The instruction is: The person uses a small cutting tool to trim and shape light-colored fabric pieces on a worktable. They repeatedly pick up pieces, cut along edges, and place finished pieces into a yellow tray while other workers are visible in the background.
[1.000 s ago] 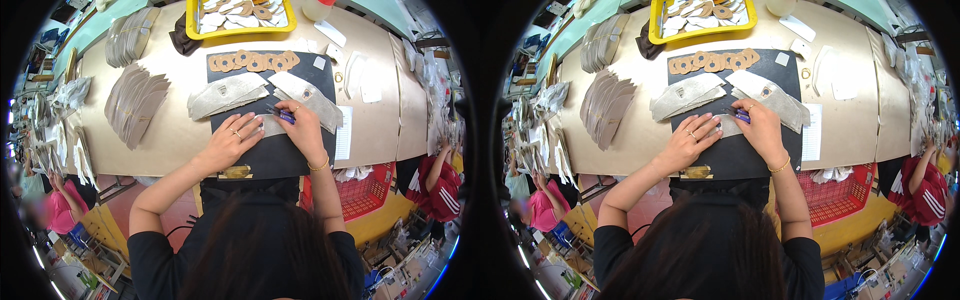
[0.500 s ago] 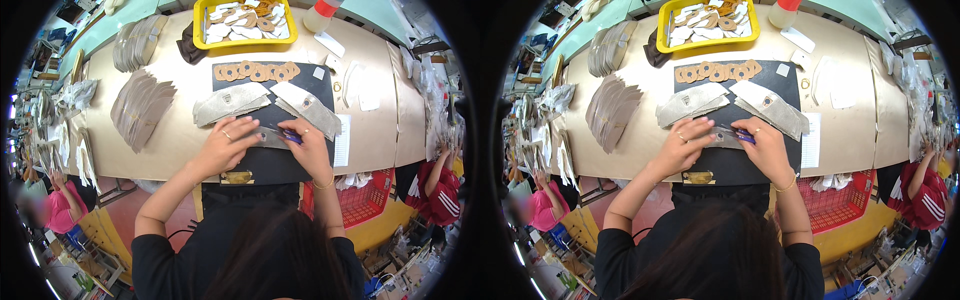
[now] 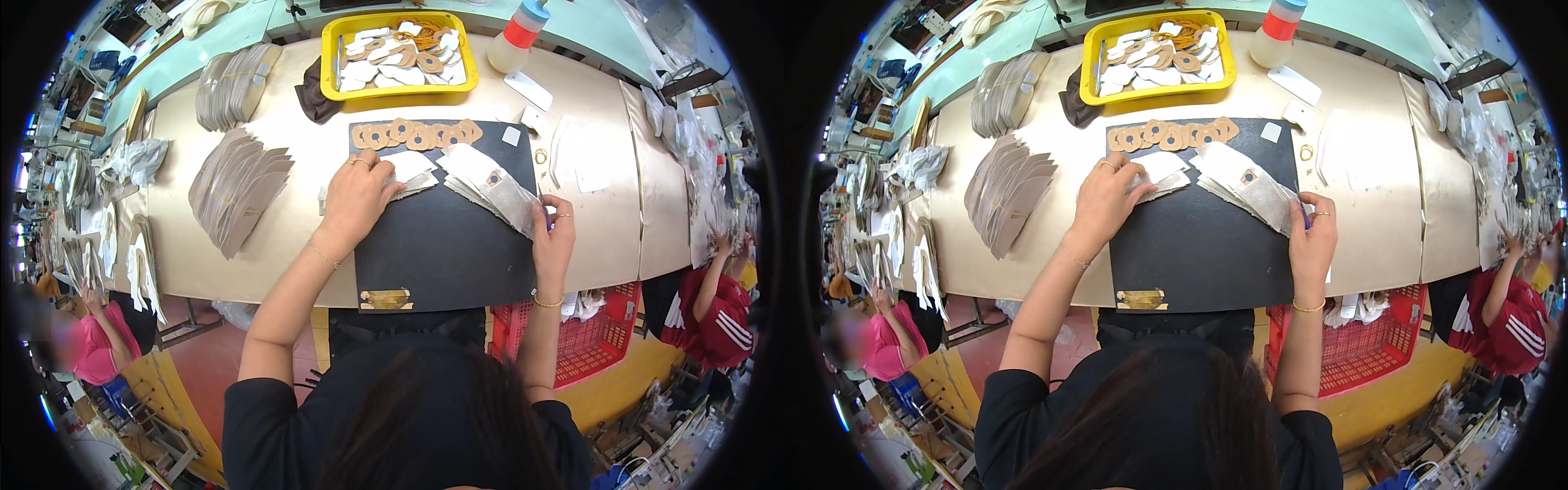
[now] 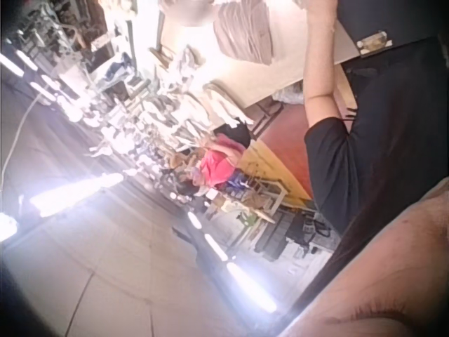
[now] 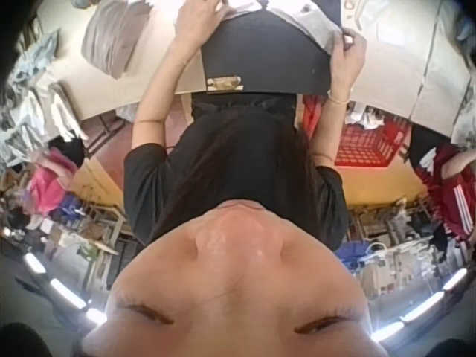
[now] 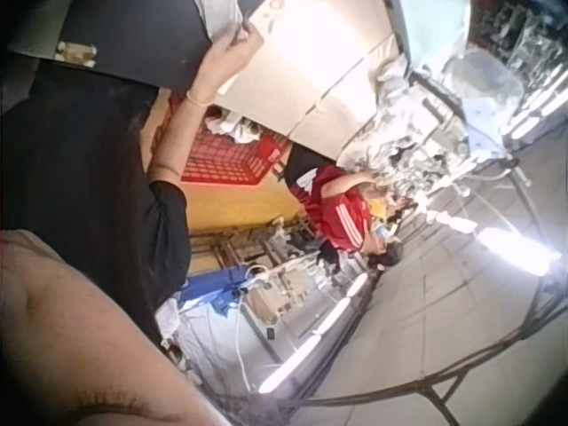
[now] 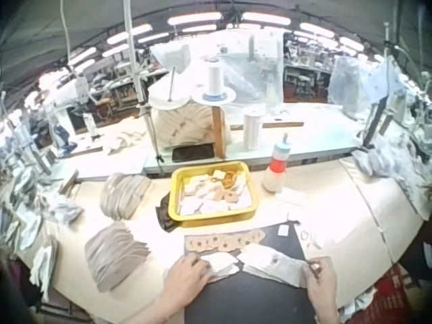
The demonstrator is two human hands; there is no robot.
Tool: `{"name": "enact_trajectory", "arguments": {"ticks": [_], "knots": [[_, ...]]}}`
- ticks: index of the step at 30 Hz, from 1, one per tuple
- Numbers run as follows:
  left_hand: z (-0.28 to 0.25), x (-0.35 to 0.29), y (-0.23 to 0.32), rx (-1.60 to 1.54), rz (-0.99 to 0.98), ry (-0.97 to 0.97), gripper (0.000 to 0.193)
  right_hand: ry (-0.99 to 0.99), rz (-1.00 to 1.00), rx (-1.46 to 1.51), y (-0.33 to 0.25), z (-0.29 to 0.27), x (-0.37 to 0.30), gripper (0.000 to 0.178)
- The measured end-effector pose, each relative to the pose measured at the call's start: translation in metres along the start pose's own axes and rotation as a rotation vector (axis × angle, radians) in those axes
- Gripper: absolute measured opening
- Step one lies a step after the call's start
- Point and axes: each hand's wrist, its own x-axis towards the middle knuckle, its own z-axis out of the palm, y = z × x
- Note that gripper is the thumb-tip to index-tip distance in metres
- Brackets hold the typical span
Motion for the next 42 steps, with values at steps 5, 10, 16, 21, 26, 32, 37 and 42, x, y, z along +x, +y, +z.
{"name": "enact_trajectory", "arguments": {"ticks": [5, 10, 16, 21, 26, 32, 37, 42], "knots": [[0.005, -0.004, 0.002, 0.121, 0.029, 0.070, 0.009, -0.038, -0.022, 0.037, -0.014, 0.006, -0.006, 0.016], [-0.020, -0.015, -0.014, -0.750, -0.490, 0.207, 0.015, -0.077, -0.041, 0.072, -0.026, 0.017, -0.009, 0.019], [-0.054, -0.026, 0.003, -1.395, -0.481, 0.353, 0.015, -0.243, -0.134, 0.435, -0.066, 0.026, -0.023, 0.035], [-0.059, -0.021, 0.031, -1.563, -0.484, 0.137, 0.013, -0.358, -0.340, 0.510, -0.104, 0.018, -0.031, 0.034], [-0.063, -0.017, 0.048, -1.503, -0.515, 0.023, 0.022, -0.330, -0.565, 0.373, -0.117, 0.005, -0.018, 0.038], [-0.080, -0.019, 0.065, -1.537, -0.501, -0.037, 0.062, -0.373, -0.551, 0.374, -0.117, -0.004, -0.014, 0.037], [-0.089, -0.027, 0.076, -1.574, -0.434, -0.070, 0.095, -0.359, -0.560, 0.380, -0.117, -0.004, -0.015, 0.035], [-0.093, -0.027, 0.070, -1.453, -0.474, -0.136, 0.085, -0.380, -0.565, 0.373, -0.118, -0.008, -0.015, 0.035]]}}
